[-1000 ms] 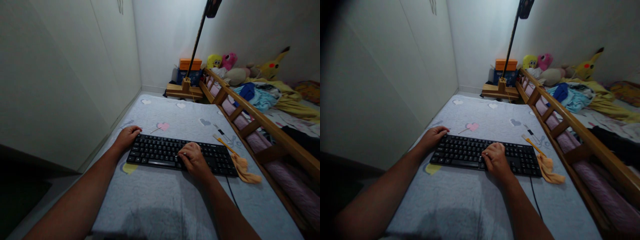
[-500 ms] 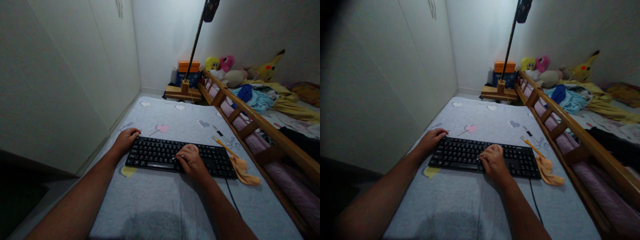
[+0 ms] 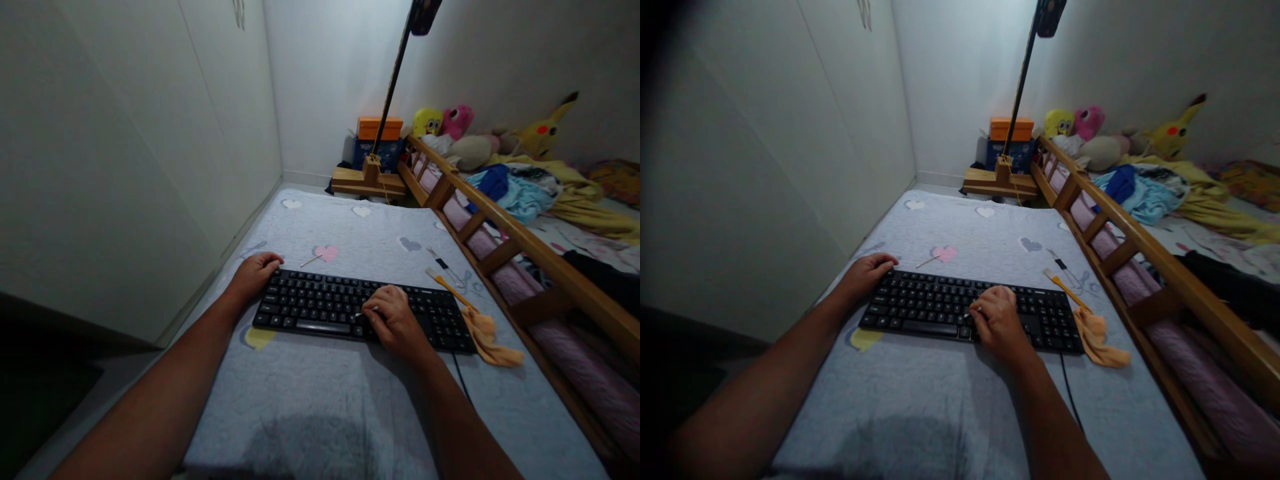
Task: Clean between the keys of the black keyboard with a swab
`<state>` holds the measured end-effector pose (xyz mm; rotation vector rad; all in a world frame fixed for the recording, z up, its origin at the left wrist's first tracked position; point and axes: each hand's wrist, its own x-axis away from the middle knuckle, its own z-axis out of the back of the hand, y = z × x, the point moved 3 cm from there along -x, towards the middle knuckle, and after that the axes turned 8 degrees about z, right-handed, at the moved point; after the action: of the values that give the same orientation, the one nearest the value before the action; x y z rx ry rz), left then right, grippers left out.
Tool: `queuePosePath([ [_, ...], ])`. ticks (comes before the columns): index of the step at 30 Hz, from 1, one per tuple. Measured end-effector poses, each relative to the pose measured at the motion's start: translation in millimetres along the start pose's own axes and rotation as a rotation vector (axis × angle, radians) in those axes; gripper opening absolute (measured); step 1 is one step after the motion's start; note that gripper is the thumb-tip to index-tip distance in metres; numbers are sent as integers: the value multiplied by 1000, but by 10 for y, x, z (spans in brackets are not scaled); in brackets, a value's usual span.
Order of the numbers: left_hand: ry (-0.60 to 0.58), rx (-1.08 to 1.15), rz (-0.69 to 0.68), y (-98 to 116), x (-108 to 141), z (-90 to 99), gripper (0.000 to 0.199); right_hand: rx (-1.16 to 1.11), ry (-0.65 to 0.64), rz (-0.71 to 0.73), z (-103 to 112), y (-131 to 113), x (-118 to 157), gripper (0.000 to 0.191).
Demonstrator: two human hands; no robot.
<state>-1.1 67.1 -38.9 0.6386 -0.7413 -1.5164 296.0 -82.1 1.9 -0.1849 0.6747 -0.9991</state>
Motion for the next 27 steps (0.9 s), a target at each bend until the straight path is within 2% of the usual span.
queuePosePath([
  [11,-4,13,-11,-2,-3,-4,34,-29,-44,41,4,-66,6,20],
  [27,-13,13,-14,-21,-8,-11,34,-66,-40,74,-62,-104,-6,17],
])
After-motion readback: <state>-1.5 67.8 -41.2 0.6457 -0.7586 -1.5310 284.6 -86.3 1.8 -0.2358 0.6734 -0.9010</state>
